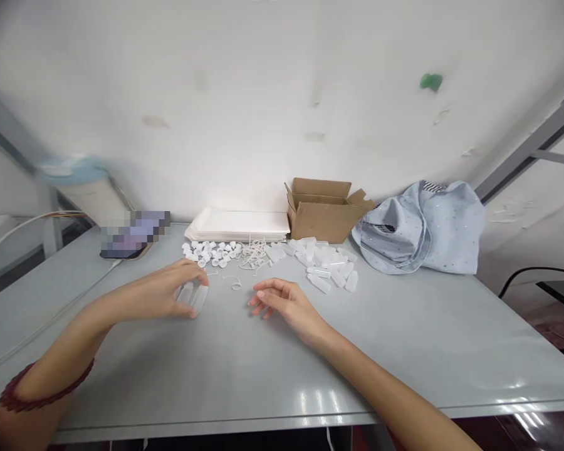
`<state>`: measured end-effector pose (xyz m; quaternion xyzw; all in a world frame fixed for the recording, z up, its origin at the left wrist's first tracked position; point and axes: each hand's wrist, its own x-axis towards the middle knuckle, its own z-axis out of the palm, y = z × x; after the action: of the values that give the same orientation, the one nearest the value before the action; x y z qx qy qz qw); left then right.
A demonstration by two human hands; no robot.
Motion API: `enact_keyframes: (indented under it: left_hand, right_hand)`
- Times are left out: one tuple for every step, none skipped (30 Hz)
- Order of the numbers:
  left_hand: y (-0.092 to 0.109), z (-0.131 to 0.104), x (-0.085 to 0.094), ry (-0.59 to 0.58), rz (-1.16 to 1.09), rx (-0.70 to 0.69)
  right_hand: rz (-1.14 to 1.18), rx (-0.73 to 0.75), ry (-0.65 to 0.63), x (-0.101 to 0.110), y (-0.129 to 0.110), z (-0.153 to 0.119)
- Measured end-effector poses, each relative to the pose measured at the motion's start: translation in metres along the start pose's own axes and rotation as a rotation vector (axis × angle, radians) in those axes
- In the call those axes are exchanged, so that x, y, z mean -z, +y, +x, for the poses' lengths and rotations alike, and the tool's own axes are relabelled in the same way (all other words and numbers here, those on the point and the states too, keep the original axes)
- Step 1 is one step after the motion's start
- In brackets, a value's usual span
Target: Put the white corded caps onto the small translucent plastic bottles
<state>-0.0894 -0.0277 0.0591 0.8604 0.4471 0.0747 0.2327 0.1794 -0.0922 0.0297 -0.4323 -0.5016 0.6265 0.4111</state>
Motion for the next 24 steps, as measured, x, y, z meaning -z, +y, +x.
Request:
enact_keyframes:
  left_hand:
    - [0.000, 0.000, -0.001, 0.000, 0.008, 0.007]
    - [-0.001, 0.000, -0.001, -0.003, 0.019, 0.016]
    - [-0.002, 0.000, -0.001, -0.007, 0.029, 0.024]
    - [-0.002, 0.000, -0.002, -0.013, 0.037, 0.032]
    - [-0.003, 0.000, -0.002, -0.019, 0.042, 0.039]
    - [-0.004, 0.000, -0.001, -0.025, 0.043, 0.048]
    - [-0.005, 0.000, -0.001, -0.027, 0.042, 0.058]
    - [-0.005, 0.000, -0.001, -0.027, 0.040, 0.065]
    - [-0.005, -0.001, -0.001, -0.027, 0.039, 0.070]
    - [-0.005, -0.001, -0.001, -0.031, 0.039, 0.072]
    - [-0.005, -0.001, 0.000, -0.038, 0.041, 0.074]
    - [-0.004, -0.002, 0.000, -0.052, 0.046, 0.077]
    - [-0.003, -0.002, 0.001, -0.069, 0.053, 0.080]
    - [-0.001, -0.002, 0.001, -0.090, 0.060, 0.083]
    - [0.000, -0.002, 0.002, -0.107, 0.066, 0.087]
    - [0.001, -0.002, 0.002, -0.120, 0.071, 0.089]
    - [0.002, -0.002, 0.002, -0.131, 0.073, 0.091]
    - [0.003, -0.002, 0.002, -0.138, 0.075, 0.090]
    - [0.004, -0.002, 0.002, -0.138, 0.076, 0.087]
    - [0.004, -0.001, 0.002, -0.136, 0.077, 0.082]
    - [0.005, -0.001, 0.002, -0.133, 0.079, 0.075]
    - [0.005, -0.001, 0.002, -0.134, 0.081, 0.068]
    - [0.005, -0.001, 0.002, -0.136, 0.086, 0.064]
    - [0.005, -0.001, 0.002, -0.143, 0.092, 0.067]
  right_hand:
    - [-0.004, -0.003, 0.000, 0.000, 0.000, 0.000]
    - [-0.008, -0.006, 0.000, 0.000, 0.000, 0.000]
    - [-0.012, -0.008, 0.000, 0.000, 0.000, 0.000]
    - [-0.014, -0.010, -0.001, 0.001, 0.000, 0.000]
    - [-0.015, -0.011, -0.001, 0.000, 0.000, 0.000]
    - [-0.016, -0.012, 0.000, 0.000, 0.000, 0.000]
    - [-0.016, -0.013, 0.001, 0.000, -0.001, 0.000]
    - [-0.016, -0.014, 0.002, 0.000, -0.001, 0.000]
    - [-0.016, -0.014, 0.003, 0.000, -0.001, 0.000]
    - [-0.015, -0.013, 0.003, -0.001, -0.001, 0.000]
    - [-0.014, -0.012, 0.003, -0.001, -0.001, 0.000]
    - [-0.013, -0.010, 0.003, -0.001, -0.001, 0.000]
    - [-0.012, -0.009, 0.003, -0.001, -0.002, 0.000]
    - [-0.011, -0.009, 0.005, -0.001, -0.002, 0.000]
    - [-0.011, -0.010, 0.007, -0.001, -0.002, 0.000]
    - [-0.012, -0.012, 0.009, -0.001, -0.002, 0.000]
    - [-0.013, -0.015, 0.009, -0.001, -0.003, 0.000]
    - [-0.014, -0.016, 0.009, 0.000, -0.003, 0.000]
    - [-0.016, -0.016, 0.007, 0.000, -0.003, 0.000]
    - [-0.017, -0.016, 0.004, 0.000, -0.003, 0.000]
    - [-0.019, -0.014, 0.001, 0.000, -0.003, 0.000]
    - [-0.020, -0.012, 0.000, 0.001, -0.002, 0.000]
    - [-0.021, -0.010, 0.000, 0.001, -0.002, 0.000]
    - [-0.023, -0.010, 0.001, 0.001, -0.002, 0.000]
